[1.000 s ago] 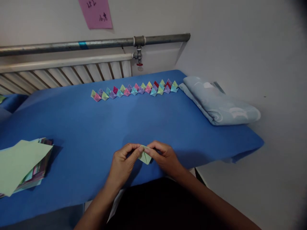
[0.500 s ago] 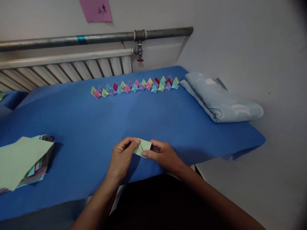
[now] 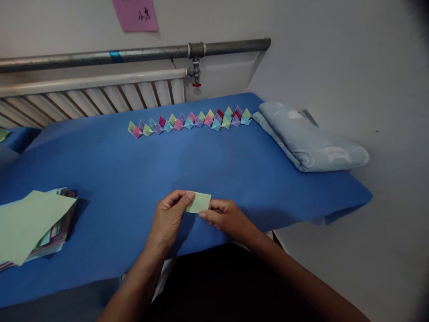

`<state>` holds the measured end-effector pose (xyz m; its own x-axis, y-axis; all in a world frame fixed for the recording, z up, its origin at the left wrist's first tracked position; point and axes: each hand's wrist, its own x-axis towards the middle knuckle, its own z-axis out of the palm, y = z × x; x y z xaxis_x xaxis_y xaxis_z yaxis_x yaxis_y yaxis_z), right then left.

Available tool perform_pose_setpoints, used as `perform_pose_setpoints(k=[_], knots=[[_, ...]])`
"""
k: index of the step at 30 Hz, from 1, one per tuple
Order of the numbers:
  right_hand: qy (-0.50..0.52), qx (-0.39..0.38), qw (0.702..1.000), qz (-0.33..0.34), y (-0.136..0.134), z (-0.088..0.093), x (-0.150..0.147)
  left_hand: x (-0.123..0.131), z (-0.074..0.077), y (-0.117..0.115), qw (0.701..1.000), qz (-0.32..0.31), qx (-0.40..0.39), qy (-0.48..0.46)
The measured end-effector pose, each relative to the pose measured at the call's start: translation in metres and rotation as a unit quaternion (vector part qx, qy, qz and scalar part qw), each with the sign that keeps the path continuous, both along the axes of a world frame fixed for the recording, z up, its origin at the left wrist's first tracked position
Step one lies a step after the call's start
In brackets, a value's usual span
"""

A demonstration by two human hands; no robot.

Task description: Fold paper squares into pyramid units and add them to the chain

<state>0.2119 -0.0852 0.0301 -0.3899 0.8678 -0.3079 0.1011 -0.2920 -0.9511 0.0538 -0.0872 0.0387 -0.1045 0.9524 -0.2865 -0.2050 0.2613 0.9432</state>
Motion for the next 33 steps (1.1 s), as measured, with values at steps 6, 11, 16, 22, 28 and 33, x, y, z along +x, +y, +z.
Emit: perform_pose_setpoints(k=[6, 11, 16, 22, 28, 33], knots=[[0.004, -0.025, 1.000, -0.006, 0.000, 0.000, -0.001, 0.001, -0.003, 0.002, 0.997, 0.021, -0.027, -0.063], [0.004, -0.031, 0.999, -0.001, 0.001, -0.001, -0.001, -0.004, -0.003, 0.004, 0.998, 0.030, -0.021, -0.051], [-0.008, 0.004, 1.000, -0.013, 0.001, -0.002, -0.001, -0.006, 0.004, 0.004, 1.000, 0.003, 0.001, 0.012], [-0.010, -0.015, 1.000, 0.007, 0.003, -0.004, -0.002, -0.008, 0.006, 0.003, 0.999, 0.018, 0.003, 0.043], [0.010, -0.010, 1.000, 0.019, 0.002, 0.001, -0.002, -0.007, -0.003, 0.006, 0.999, 0.031, -0.010, -0.007], [0.022, -0.018, 1.000, 0.013, -0.002, -0.002, -0.004, -0.003, -0.009, 0.012, 0.992, 0.063, -0.056, -0.095]])
